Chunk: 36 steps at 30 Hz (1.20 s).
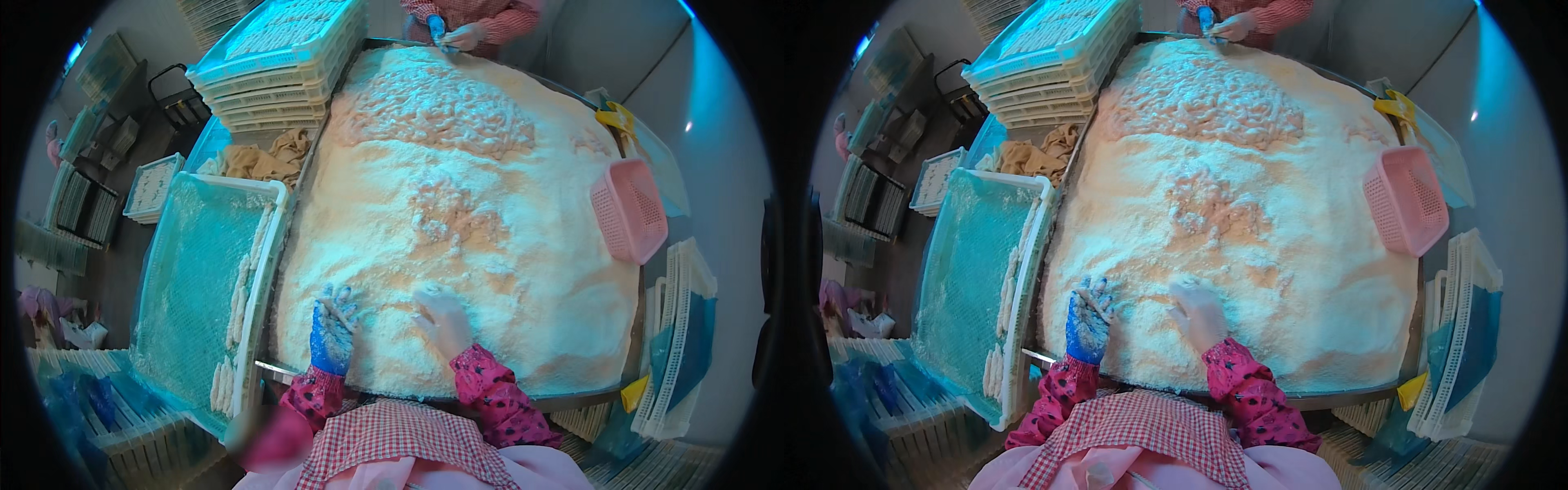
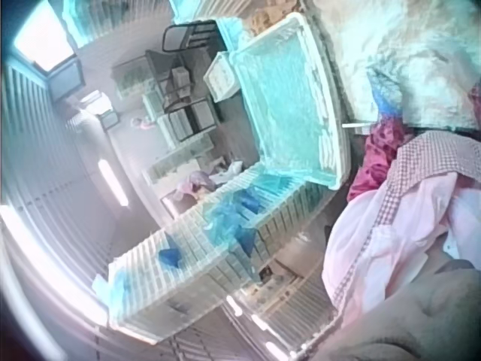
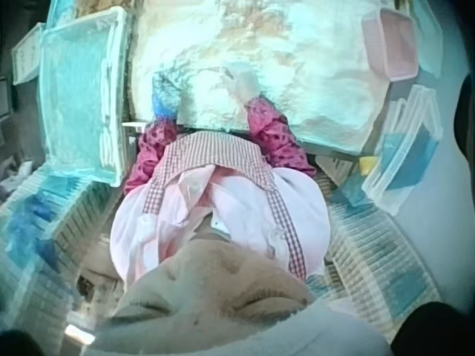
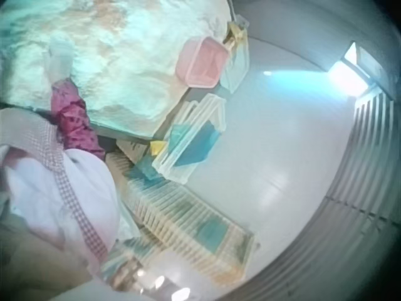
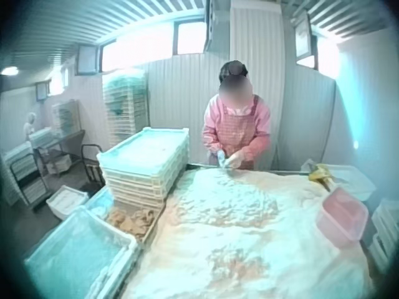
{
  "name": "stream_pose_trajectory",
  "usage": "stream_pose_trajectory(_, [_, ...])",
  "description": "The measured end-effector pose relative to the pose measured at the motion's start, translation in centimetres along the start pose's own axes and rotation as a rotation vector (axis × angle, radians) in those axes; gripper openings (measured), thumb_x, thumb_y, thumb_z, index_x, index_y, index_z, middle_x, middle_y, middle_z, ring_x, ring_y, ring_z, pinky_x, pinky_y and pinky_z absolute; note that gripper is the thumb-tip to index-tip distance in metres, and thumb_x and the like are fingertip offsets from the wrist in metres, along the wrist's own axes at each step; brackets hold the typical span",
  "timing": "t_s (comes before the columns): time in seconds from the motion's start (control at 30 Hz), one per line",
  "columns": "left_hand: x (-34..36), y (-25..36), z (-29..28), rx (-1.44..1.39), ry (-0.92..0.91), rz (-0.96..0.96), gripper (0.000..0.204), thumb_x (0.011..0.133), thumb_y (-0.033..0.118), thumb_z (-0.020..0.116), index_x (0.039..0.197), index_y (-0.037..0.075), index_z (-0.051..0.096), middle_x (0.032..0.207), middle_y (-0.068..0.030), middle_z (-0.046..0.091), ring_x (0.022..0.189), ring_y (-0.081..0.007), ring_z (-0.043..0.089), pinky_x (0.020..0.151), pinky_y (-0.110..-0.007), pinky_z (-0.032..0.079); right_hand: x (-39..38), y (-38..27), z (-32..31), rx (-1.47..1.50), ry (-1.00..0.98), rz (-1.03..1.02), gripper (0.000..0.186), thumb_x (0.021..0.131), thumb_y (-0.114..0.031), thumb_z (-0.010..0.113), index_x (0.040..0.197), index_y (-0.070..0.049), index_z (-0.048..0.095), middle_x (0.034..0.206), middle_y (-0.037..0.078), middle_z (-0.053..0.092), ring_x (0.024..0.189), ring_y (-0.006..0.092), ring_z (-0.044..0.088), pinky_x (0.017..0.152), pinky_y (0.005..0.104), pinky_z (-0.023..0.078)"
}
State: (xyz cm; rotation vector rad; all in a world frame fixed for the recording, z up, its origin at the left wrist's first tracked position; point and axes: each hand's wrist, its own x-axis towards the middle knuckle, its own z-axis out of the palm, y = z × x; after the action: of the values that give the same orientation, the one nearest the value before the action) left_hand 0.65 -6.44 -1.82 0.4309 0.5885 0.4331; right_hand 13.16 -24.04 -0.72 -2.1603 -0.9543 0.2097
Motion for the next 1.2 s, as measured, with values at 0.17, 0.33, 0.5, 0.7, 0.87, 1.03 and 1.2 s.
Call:
stream_pose_trajectory(0.17, [0.4,-1.1,1.6,-0.120,-0.089,-0.085,0.049,0.093,0.044,0.037,0.135,0.018,0.034,0.131,-0.0093,0.043,0.111,-0.0250,0.044,0.097,-0.041,0.033,0.1,1.4,2.9,0.223,0.020,0.016,0.030,0.074,-0.008,0.062,0.104,-0.005,0.059,0.092,0.011,0.061,0.088,0.0289,0.056,0.079,0.0342,0.046])
stream_pose_trajectory(0.33, [0.9,-3.0,0.3,-0.186,-0.080,-0.168,0.049,0.092,0.045,0.037,0.133,0.018,0.037,0.133,-0.0079,0.042,0.114,-0.0248,0.044,0.097,-0.041,0.034,0.9,-3.0,1.3,0.390,0.112,0.051,0.032,0.075,-0.005,0.060,0.107,-0.008,0.060,0.099,0.009,0.062,0.085,0.0261,0.057,0.076,0.0330,0.047])
stream_pose_trajectory(0.5, [3.0,-4.4,-1.3,-0.325,-0.223,-0.116,0.048,0.092,0.044,0.038,0.132,0.017,0.036,0.133,-0.0095,0.042,0.112,-0.0241,0.045,0.096,-0.039,0.036,-1.1,-5.9,2.4,-0.002,0.023,-0.330,0.033,0.077,-0.003,0.059,0.109,-0.009,0.061,0.099,0.009,0.063,0.080,0.0248,0.058,0.070,0.0346,0.048])
stream_pose_trajectory(0.7, [-0.3,-6.8,7.4,-0.383,-0.294,0.327,0.055,0.091,0.043,0.042,0.138,0.018,0.027,0.139,-0.0089,0.035,0.122,-0.0253,0.038,0.101,-0.042,0.029,2.4,-6.2,0.3,0.017,0.299,-0.302,0.047,0.089,-0.028,0.042,0.133,-0.013,0.041,0.133,0.017,0.041,0.125,0.0335,0.035,0.102,0.0476,0.025])
stream_pose_trajectory(0.87, [-0.7,-4.7,6.2,-0.062,-0.345,0.088,0.057,0.093,0.041,0.035,0.141,0.014,0.020,0.144,-0.0086,0.025,0.132,-0.0235,0.026,0.108,-0.038,0.018,3.2,-7.8,0.2,0.006,0.134,-0.134,0.054,0.088,-0.031,0.041,0.138,-0.013,0.033,0.143,0.014,0.028,0.135,0.0307,0.018,0.108,0.0495,0.008])
stream_pose_trajectory(1.03, [-0.9,-8.1,10.1,0.396,-0.249,1.026,0.064,0.090,0.049,0.035,0.140,0.010,0.022,0.140,-0.0095,0.034,0.126,-0.0286,0.032,0.101,-0.042,0.029,2.1,-7.1,2.3,0.306,0.119,-0.410,0.054,0.094,-0.036,0.035,0.138,-0.006,0.027,0.143,0.016,0.025,0.133,0.0274,0.020,0.108,0.0386,0.011])
stream_pose_trajectory(1.2, [2.3,-0.7,5.0,0.040,-0.139,-0.168,0.052,0.093,0.044,0.035,0.133,0.011,0.031,0.134,-0.0073,0.040,0.110,-0.0201,0.043,0.087,-0.037,0.039,-0.6,-2.7,2.0,1.406,0.104,0.456,0.062,0.094,-0.043,0.035,0.140,-0.005,0.019,0.138,0.014,0.031,0.126,0.0238,0.034,0.103,0.0372,0.028])
